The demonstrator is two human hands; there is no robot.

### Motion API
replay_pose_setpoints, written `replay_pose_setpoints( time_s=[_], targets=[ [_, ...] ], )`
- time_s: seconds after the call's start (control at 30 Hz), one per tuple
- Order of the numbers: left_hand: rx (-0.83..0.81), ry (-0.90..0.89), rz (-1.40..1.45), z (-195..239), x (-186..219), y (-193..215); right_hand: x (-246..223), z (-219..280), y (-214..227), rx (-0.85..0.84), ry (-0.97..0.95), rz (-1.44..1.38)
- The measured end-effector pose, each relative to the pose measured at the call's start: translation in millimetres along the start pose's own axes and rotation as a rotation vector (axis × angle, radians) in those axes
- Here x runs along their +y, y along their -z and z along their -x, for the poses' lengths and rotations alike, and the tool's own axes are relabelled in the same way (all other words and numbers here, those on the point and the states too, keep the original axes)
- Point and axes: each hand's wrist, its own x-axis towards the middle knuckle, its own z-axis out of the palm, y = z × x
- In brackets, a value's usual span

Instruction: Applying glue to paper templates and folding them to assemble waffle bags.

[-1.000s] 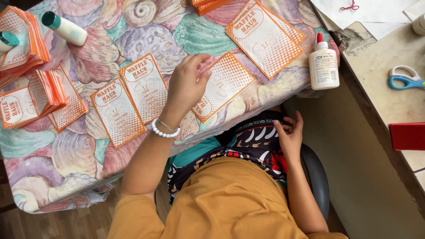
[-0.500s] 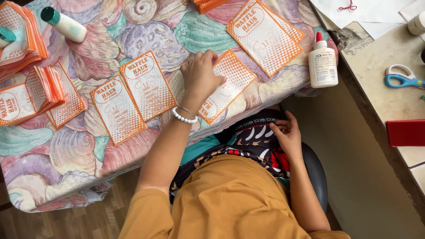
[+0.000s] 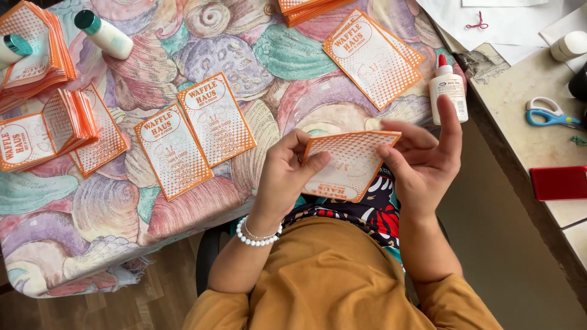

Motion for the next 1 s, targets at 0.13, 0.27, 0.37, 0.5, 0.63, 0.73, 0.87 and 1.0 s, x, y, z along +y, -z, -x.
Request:
replay_pose_setpoints(
  time_s=[0.13,0.27,0.37,0.5,0.63,0.73,0.87,1.0],
  targets=[
    [-0.081,-0.011,0.027,3,4,8,1,5,1,0.048,0.028,0.076],
    [-0.082,-0.107,-0.041,-3,11,13,-15,0,-10,0.046,0.058,0.128],
    [-0.050,-0.183,-0.151,-4,24,7,-9,5,-4,0.065,0.091,0.147],
    [-0.043,-0.186,-0.240,0,30,0,-26,8,-22,0.218,0.011,0.200],
    [-0.028,-0.242,-0.287,2,30,1,-28,8,-21,0.201,0.015,0.221],
    [-0.005,-0.273,-0.325,2,32,2,-27,8,-20,0.203,0.008,0.222],
    [0.047,-0.327,-0.419,3,37,3,-24,8,-20,0.236,0.001,0.245],
    [0.056,-0.346,-0.419,4,36,2,-23,9,-19,0.233,0.030,0.249]
  ],
)
